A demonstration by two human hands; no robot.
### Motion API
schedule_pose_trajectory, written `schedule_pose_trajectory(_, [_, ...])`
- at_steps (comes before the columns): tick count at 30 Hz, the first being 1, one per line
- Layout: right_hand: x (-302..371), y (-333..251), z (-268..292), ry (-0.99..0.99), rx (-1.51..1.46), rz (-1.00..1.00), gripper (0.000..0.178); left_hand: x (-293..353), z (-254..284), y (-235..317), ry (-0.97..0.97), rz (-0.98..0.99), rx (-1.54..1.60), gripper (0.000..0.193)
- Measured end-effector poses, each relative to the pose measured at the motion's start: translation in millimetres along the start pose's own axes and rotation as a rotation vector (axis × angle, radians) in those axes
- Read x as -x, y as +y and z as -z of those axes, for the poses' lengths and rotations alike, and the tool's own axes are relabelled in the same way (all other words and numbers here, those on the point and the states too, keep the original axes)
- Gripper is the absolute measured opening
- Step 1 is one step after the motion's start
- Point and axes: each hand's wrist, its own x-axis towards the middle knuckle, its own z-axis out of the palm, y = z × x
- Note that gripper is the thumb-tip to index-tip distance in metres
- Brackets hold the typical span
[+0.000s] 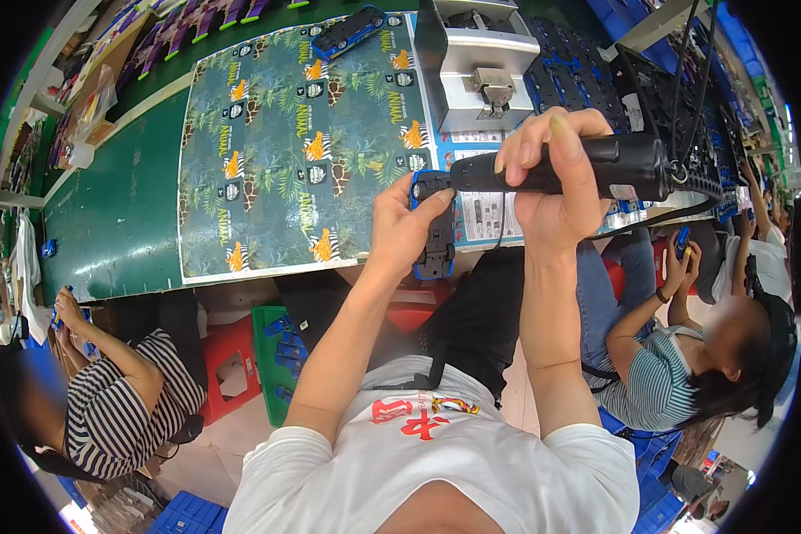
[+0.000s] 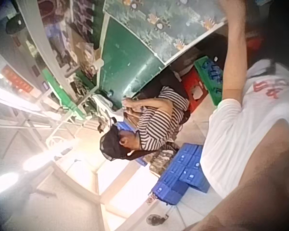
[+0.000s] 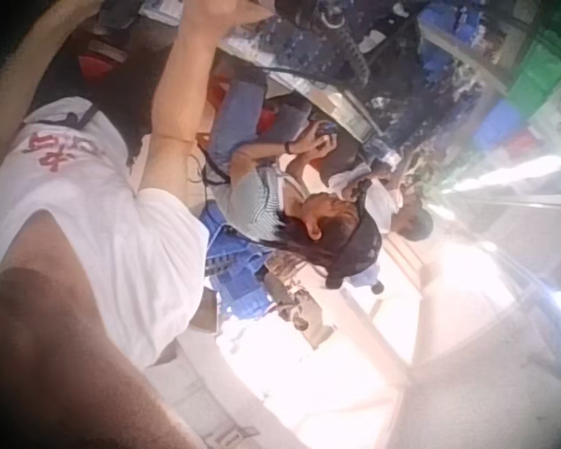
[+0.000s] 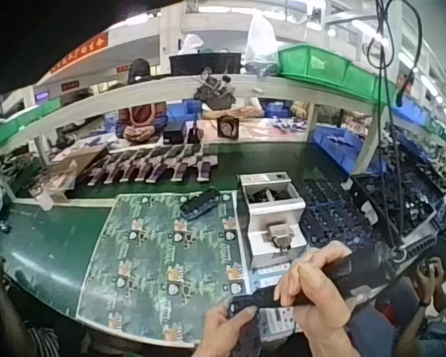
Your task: Assembling small plastic toy cars on a production line using an electric screwdriver to fasten components.
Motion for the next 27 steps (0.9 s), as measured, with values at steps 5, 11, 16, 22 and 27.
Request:
schedule_pose_trajectory(5, [3.6,5.4,-3.7,-0.035,0.018,-0.007,0.01,1.4,1.0,-0.2,0.001,0.0,-0.026,0.016])
schedule_pose_trajectory(11, [8.3,12.8,-9.0,-0.029,0.019,-0.061,0.024,6.7,-1.8,7.7,-0.01,-0.004,-0.043,0.017])
schedule_pose_trajectory(16, [8.7,10.6,-8.7,-0.045,-0.003,-0.07,0.026,6.3,-1.2,8.9,0.003,0.022,-0.059,0.016])
schedule_pose_trajectory(22, [9.5,11.2,-10.3,-0.044,-0.025,-0.082,0.025,5.5,0.0,4.9,-0.006,0.002,-0.064,0.016])
schedule_pose_trajectory(27, [11.7,6.8,-7.6,-0.033,-0.078,-0.073,0.025,5.3,0.6,6.0,-0.035,0.015,-0.03,0.016])
